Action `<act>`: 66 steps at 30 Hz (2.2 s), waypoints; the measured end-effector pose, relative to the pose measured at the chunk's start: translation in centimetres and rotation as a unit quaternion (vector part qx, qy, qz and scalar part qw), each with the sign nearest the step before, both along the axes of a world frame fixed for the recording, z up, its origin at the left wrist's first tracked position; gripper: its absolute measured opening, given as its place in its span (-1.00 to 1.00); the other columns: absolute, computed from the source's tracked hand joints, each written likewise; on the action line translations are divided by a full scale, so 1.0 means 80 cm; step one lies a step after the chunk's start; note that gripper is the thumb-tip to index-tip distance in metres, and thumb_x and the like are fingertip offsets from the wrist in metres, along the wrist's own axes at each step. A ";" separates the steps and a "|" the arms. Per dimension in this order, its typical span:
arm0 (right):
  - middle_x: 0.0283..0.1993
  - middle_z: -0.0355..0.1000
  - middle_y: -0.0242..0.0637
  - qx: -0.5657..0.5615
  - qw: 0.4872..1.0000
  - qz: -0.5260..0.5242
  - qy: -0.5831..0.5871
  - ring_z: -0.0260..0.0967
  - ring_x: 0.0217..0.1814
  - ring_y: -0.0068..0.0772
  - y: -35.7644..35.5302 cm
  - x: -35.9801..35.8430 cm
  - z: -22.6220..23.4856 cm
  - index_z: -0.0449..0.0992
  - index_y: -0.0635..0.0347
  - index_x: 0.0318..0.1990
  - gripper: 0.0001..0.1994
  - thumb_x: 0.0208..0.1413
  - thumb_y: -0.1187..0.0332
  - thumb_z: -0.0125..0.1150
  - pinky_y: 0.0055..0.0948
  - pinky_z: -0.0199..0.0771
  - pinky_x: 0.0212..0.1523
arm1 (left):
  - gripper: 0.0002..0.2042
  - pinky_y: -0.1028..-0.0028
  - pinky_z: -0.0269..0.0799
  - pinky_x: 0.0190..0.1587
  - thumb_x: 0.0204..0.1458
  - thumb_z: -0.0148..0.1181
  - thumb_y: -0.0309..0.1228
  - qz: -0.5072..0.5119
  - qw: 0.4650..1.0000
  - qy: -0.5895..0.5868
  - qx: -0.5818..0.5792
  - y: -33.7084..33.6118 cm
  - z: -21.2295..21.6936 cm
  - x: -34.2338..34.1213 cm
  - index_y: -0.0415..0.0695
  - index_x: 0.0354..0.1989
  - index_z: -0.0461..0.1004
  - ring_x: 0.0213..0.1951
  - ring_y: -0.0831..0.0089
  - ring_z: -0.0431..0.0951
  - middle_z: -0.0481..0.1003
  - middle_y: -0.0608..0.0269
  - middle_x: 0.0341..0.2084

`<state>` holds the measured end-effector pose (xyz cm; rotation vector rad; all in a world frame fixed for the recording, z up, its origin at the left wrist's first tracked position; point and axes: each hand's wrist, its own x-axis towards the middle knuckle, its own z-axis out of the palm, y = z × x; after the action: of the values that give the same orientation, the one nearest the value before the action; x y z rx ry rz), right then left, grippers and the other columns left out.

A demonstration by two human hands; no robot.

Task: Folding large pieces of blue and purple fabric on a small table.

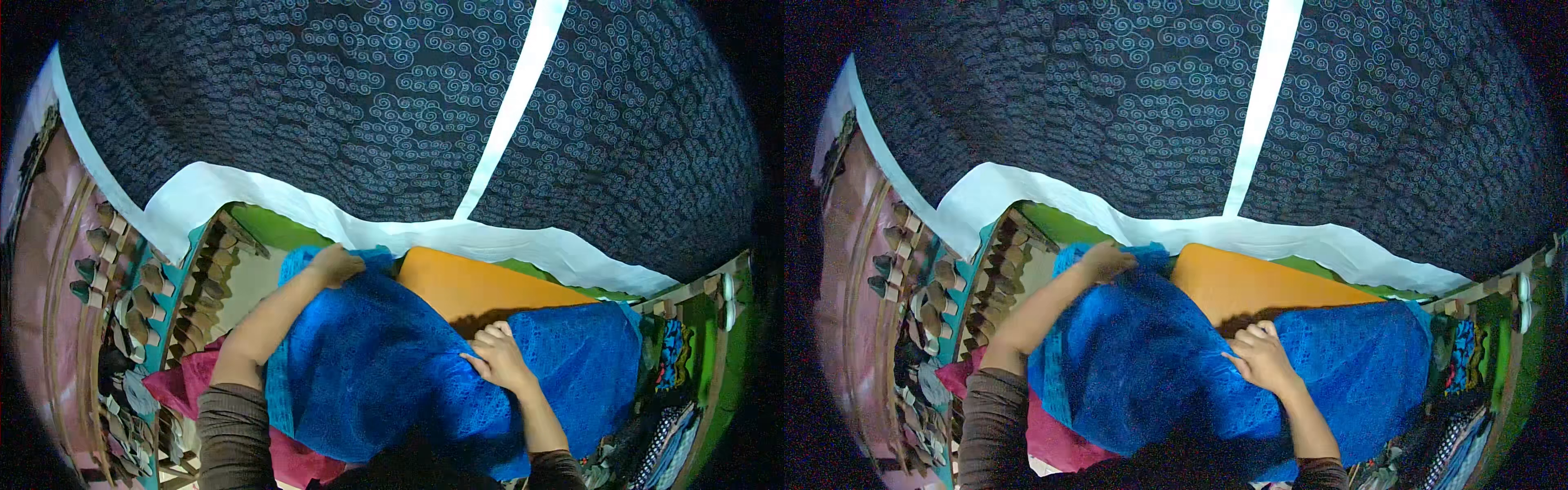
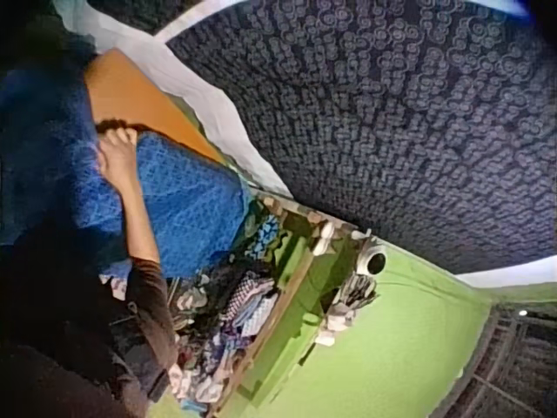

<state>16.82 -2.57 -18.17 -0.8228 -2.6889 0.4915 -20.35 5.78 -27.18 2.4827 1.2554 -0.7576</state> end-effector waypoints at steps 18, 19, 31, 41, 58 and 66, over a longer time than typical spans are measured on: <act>-0.37 0.35 -0.25 0.054 0.994 -0.041 0.084 0.27 -0.19 -0.17 0.035 -0.061 -0.033 0.45 0.17 -0.39 -0.81 -0.09 0.26 0.19 -0.25 0.18 -0.14 | -0.28 0.24 0.21 0.06 -0.37 0.37 -0.12 0.082 0.920 -0.379 0.047 -0.085 0.096 0.131 -0.11 0.05 0.28 0.03 0.09 0.32 0.35 -0.03 -0.03; -0.38 0.35 -0.26 0.056 0.993 -0.030 0.100 0.27 -0.19 -0.17 0.028 -0.061 -0.027 0.46 0.15 -0.39 -0.82 -0.09 0.25 0.19 -0.25 0.18 -0.15 | -0.30 0.26 0.30 -0.01 -0.35 0.35 -0.09 0.090 0.917 -0.389 -0.018 -0.076 0.071 0.147 -0.10 0.04 0.30 -0.02 0.10 0.38 0.39 -0.03 -0.09; 0.12 0.18 -0.02 -0.020 0.933 -0.355 -0.064 0.07 0.20 -0.01 0.021 0.177 -0.116 0.22 0.06 0.13 -0.43 -0.02 0.00 0.06 0.00 0.08 0.14 | -0.18 0.14 0.14 0.10 -0.20 0.14 0.09 0.170 0.980 -0.076 0.063 -0.037 0.068 0.214 -0.12 0.20 0.03 0.10 0.14 0.25 0.25 -0.02 0.06; 0.32 -0.10 -0.11 0.018 0.931 -0.346 -0.113 -0.17 0.34 -0.03 -0.101 0.304 -0.234 0.10 -0.13 0.22 -0.45 0.08 -0.01 -0.09 0.22 -0.15 0.19 | -0.18 0.09 -0.13 0.22 -0.18 0.07 0.19 0.147 0.948 -0.208 0.191 -0.020 -0.056 0.393 -0.12 0.19 0.07 0.24 0.22 0.02 0.08 0.08 0.19; 0.27 0.02 -0.21 0.035 0.919 -0.391 -0.041 -0.07 0.31 -0.13 -0.152 0.307 -0.222 0.24 -0.05 0.15 -0.52 0.06 0.06 -0.03 0.14 -0.20 0.22 | -0.29 0.31 0.30 0.00 -0.54 0.43 -0.20 0.043 0.973 -0.225 0.007 0.032 -0.040 0.410 -0.04 -0.02 0.38 -0.03 0.12 0.39 0.42 0.03 -0.09; 0.20 0.05 0.01 0.078 0.718 -0.691 -0.034 -0.09 0.29 -0.02 -0.265 0.259 -0.174 0.14 0.15 0.16 -0.34 -0.09 0.04 0.13 0.33 -0.26 0.16 | -0.29 0.23 0.31 0.00 -0.38 0.38 -0.21 0.119 0.983 -0.114 0.080 0.004 -0.028 0.418 -0.05 0.06 0.27 -0.02 0.06 0.37 0.39 -0.03 -0.08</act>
<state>37.55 -23.74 -32.12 -2.3451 -1.3615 -0.1647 13.06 6.07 -29.42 2.3934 1.5399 -0.3164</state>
